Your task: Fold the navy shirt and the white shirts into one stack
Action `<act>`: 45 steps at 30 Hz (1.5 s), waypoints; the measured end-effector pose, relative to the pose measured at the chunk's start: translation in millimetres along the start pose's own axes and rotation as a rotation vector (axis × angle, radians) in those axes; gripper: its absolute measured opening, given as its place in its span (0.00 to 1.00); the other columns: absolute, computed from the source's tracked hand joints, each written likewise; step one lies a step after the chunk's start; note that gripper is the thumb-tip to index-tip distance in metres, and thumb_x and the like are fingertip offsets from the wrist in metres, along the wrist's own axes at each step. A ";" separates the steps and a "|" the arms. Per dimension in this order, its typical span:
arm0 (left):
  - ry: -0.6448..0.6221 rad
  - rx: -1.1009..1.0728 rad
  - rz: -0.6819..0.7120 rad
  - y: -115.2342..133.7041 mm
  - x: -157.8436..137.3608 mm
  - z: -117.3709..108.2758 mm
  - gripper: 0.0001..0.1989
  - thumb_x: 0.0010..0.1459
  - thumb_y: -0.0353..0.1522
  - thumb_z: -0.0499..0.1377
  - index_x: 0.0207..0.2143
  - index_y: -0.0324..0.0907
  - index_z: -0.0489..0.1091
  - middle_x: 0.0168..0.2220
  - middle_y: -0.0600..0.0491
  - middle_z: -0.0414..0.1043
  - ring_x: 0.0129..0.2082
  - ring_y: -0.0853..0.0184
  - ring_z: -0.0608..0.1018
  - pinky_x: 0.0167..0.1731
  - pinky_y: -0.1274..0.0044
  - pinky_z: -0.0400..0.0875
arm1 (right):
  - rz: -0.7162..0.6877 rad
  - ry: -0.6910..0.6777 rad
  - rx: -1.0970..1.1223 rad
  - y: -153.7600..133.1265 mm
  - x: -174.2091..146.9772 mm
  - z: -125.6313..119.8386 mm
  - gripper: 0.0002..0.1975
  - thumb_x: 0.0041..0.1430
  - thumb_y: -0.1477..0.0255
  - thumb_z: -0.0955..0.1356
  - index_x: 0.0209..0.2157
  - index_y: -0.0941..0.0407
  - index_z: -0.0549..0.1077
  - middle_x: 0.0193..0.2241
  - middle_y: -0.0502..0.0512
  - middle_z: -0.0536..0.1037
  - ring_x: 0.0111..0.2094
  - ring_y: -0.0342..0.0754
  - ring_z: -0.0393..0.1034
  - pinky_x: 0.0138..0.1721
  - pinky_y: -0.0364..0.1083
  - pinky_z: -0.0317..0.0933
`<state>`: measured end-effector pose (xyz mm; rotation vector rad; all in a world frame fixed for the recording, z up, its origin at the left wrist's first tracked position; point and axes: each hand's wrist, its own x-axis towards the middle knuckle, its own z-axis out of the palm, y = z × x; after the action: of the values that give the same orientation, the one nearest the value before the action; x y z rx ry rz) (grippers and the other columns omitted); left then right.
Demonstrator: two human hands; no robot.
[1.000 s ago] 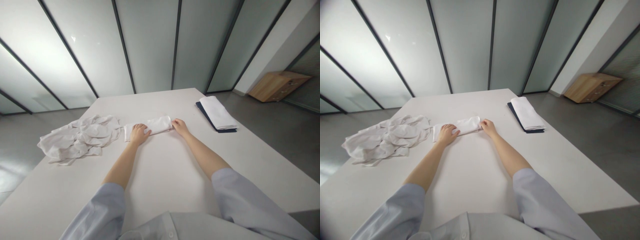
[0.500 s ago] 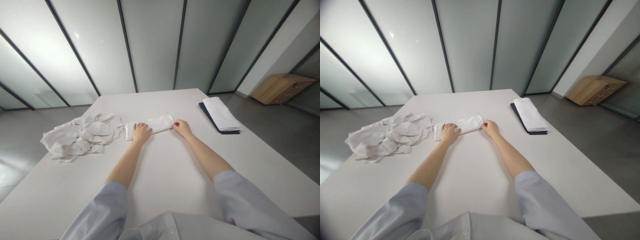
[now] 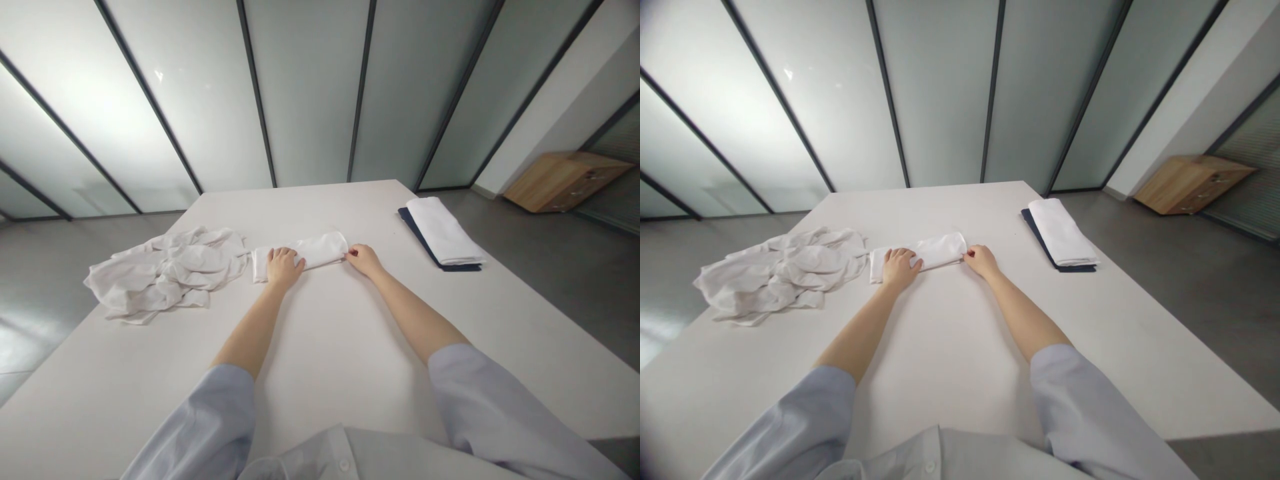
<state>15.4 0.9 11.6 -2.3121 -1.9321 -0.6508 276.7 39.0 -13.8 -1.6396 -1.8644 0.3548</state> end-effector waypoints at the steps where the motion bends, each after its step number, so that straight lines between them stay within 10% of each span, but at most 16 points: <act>1: -0.001 0.000 -0.002 -0.3 0.2 0.2 0.16 0.61 0.41 0.54 0.45 0.44 0.74 0.49 0.46 0.74 0.54 0.56 0.70 0.62 0.62 0.50 | 0.011 0.008 0.045 0.5 0.4 -0.4 0.07 0.51 0.68 0.67 0.23 0.55 0.74 0.26 0.54 0.78 0.29 0.47 0.68 0.33 0.44 0.57; 13: -0.012 -0.006 -0.013 -2.3 0.8 -1.3 0.16 0.61 0.41 0.52 0.45 0.46 0.74 0.49 0.48 0.74 0.54 0.57 0.70 0.63 0.63 0.49 | 0.136 -0.084 0.706 3.9 4.6 -3.2 0.11 0.47 0.62 0.64 0.27 0.55 0.73 0.27 0.50 0.76 0.32 0.48 0.68 0.37 0.45 0.61; 22: -0.034 -0.025 -0.015 -2.2 0.9 -3.6 0.16 0.60 0.40 0.53 0.46 0.46 0.74 0.50 0.47 0.74 0.55 0.56 0.69 0.63 0.63 0.47 | 0.003 0.058 0.246 3.9 6.2 2.5 0.14 0.58 0.64 0.57 0.21 0.52 0.64 0.26 0.53 0.73 0.35 0.51 0.67 0.40 0.46 0.62; 28: 0.011 0.019 -0.077 -1.4 0.1 -7.2 0.17 0.60 0.39 0.53 0.47 0.46 0.73 0.53 0.46 0.71 0.57 0.55 0.67 0.63 0.64 0.50 | -0.122 0.281 0.065 3.4 -0.1 -7.3 0.16 0.61 0.63 0.60 0.44 0.56 0.72 0.44 0.62 0.75 0.48 0.55 0.67 0.53 0.53 0.58; 35: -0.074 0.080 -0.072 -2.6 -1.5 -2.3 0.27 0.60 0.48 0.53 0.55 0.44 0.69 0.64 0.43 0.59 0.66 0.47 0.55 0.64 0.54 0.42 | -0.500 -0.106 -0.135 -32.4 -16.9 4.1 0.26 0.63 0.62 0.63 0.61 0.52 0.65 0.64 0.56 0.62 0.64 0.55 0.54 0.63 0.56 0.48; 45: -0.054 0.045 -0.319 -25.9 7.9 -12.5 0.26 0.61 0.46 0.51 0.58 0.47 0.66 0.65 0.42 0.57 0.66 0.45 0.55 0.59 0.48 0.51 | -0.503 -0.255 -0.142 -33.7 -17.2 14.5 0.23 0.66 0.61 0.62 0.59 0.53 0.70 0.62 0.57 0.65 0.64 0.53 0.57 0.64 0.55 0.50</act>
<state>-11.8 9.9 20.0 -2.0327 -2.3406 -0.5621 241.7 18.9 -10.3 -1.1879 -2.4586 0.2246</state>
